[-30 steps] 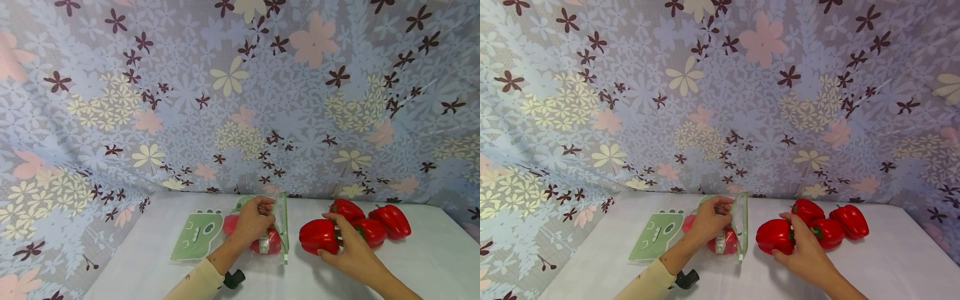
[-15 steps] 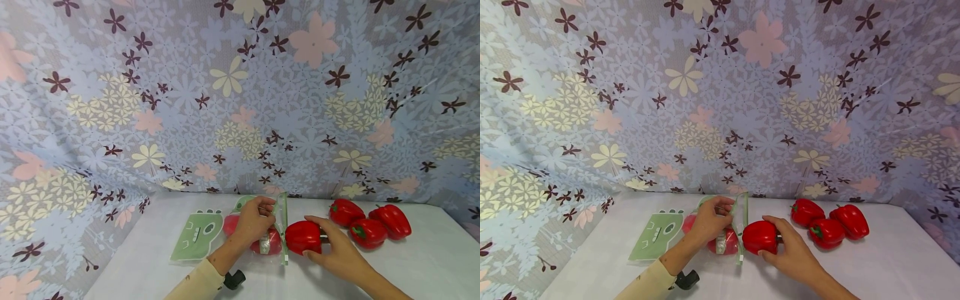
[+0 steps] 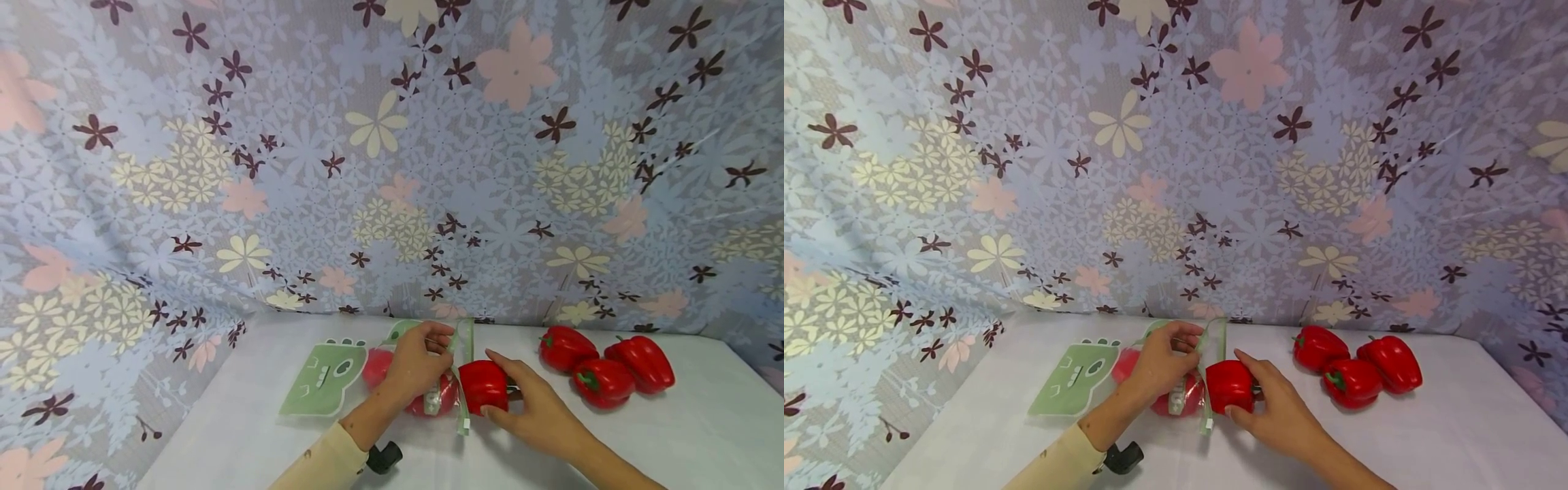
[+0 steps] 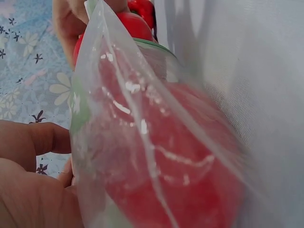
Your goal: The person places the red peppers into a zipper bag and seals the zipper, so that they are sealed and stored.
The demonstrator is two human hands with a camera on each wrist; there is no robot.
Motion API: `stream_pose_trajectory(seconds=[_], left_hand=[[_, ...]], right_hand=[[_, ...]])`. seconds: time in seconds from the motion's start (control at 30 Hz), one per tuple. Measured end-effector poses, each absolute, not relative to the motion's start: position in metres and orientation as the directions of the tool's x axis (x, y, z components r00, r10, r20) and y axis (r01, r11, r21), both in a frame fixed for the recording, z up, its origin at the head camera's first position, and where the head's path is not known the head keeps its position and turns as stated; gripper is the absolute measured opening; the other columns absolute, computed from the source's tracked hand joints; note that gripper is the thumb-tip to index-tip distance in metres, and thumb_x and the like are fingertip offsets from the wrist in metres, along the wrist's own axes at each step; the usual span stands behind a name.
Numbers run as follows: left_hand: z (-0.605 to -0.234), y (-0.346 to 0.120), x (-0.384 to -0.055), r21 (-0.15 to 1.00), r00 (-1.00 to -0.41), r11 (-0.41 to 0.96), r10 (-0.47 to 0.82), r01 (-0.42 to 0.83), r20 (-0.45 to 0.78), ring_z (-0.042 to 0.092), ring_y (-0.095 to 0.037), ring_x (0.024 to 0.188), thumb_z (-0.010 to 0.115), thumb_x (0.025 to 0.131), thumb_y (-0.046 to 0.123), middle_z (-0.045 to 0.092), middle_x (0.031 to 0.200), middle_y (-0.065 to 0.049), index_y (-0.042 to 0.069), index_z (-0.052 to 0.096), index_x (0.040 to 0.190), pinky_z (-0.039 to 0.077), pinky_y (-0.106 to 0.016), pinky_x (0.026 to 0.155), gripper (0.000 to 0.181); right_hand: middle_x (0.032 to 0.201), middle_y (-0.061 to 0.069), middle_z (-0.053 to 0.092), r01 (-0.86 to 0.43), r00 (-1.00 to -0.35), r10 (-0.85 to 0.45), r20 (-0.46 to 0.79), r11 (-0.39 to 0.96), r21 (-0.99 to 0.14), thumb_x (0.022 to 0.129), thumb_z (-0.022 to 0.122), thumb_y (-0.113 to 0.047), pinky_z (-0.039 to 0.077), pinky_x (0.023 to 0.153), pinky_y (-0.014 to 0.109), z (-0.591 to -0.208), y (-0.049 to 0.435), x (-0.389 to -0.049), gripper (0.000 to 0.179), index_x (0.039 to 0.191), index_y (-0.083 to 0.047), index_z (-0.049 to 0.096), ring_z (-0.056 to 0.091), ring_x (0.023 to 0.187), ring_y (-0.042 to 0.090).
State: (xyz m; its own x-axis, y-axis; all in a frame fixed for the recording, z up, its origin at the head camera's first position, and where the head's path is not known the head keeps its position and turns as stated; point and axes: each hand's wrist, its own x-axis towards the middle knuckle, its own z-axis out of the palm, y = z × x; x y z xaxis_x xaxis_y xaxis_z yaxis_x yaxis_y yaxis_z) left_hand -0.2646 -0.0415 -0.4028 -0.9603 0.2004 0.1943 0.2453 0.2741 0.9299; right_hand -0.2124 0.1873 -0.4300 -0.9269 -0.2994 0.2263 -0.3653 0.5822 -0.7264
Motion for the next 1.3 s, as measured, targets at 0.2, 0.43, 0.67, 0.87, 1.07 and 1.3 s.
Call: stream_pose_trajectory(seconds=[0.2,0.43,0.67,0.87,1.07,1.3], left_hand=[[-0.402,-0.04,-0.265,0.936,-0.965,0.266,0.189,0.231,0.184,0.067,-0.012,0.089,0.071,0.088,-0.003,0.068,0.103,0.001,0.01,0.072,0.12,0.061,-0.026,0.069,0.035],[-0.402,-0.04,-0.264,0.947,-0.96,0.212,0.195,0.241,0.2,0.066,-0.012,0.086,0.07,0.088,-0.007,0.067,0.101,-0.004,0.006,0.072,0.117,0.063,-0.027,0.067,0.032],[-0.402,-0.04,-0.264,0.951,-0.959,0.191,0.196,0.244,0.207,0.066,-0.012,0.086,0.072,0.09,-0.006,0.066,0.101,-0.005,0.005,0.07,0.117,0.063,-0.027,0.068,0.029],[-0.403,-0.04,-0.264,0.947,-0.959,0.206,0.196,0.247,0.207,0.065,-0.012,0.086,0.072,0.09,-0.004,0.066,0.099,-0.005,0.005,0.07,0.116,0.062,-0.026,0.068,0.028],[-0.403,-0.039,-0.264,0.944,-0.957,0.209,0.194,0.255,0.215,0.066,-0.012,0.086,0.072,0.089,-0.006,0.066,0.099,-0.005,0.004,0.07,0.116,0.062,-0.026,0.068,0.028],[-0.404,-0.039,-0.264,0.946,-0.959,0.209,0.194,0.248,0.208,0.066,-0.012,0.087,0.071,0.088,-0.006,0.066,0.1,-0.005,0.005,0.069,0.116,0.062,-0.026,0.068,0.029]], right_hand=[[0.129,0.01,0.059,-0.413,-0.903,-0.342,0.259,0.528,-0.742,0.086,0.082,-0.005,0.062,0.093,0.032,-0.431,0.184,-0.215,0.081,0.158,-0.007,0.046,0.065,0.118,0.029],[0.135,0.012,0.064,-0.391,-0.906,-0.351,0.236,0.485,-0.782,0.087,0.087,-0.012,0.061,0.095,0.037,-0.434,0.177,-0.222,0.075,0.149,0.001,0.048,0.064,0.123,0.033],[0.13,0.012,0.065,-0.442,-0.877,-0.391,0.278,0.435,-0.784,0.088,0.088,-0.016,0.062,0.094,0.04,-0.44,0.167,-0.232,0.071,0.146,0.001,0.052,0.068,0.116,0.033],[0.126,0.012,0.061,-0.419,-0.883,-0.401,0.243,0.441,-0.794,0.087,0.089,-0.02,0.062,0.092,0.038,-0.442,0.162,-0.24,0.071,0.147,-0.004,0.055,0.068,0.111,0.028],[0.128,0.013,0.062,-0.413,-0.877,-0.428,0.218,0.442,-0.796,0.089,0.087,-0.02,0.062,0.094,0.037,-0.441,0.163,-0.242,0.071,0.15,-0.003,0.053,0.069,0.111,0.028],[0.129,0.014,0.065,-0.468,-0.853,-0.451,0.263,0.435,-0.769,0.09,0.083,-0.011,0.061,0.096,0.041,-0.44,0.17,-0.24,0.065,0.147,0.002,0.054,0.071,0.11,0.032]])
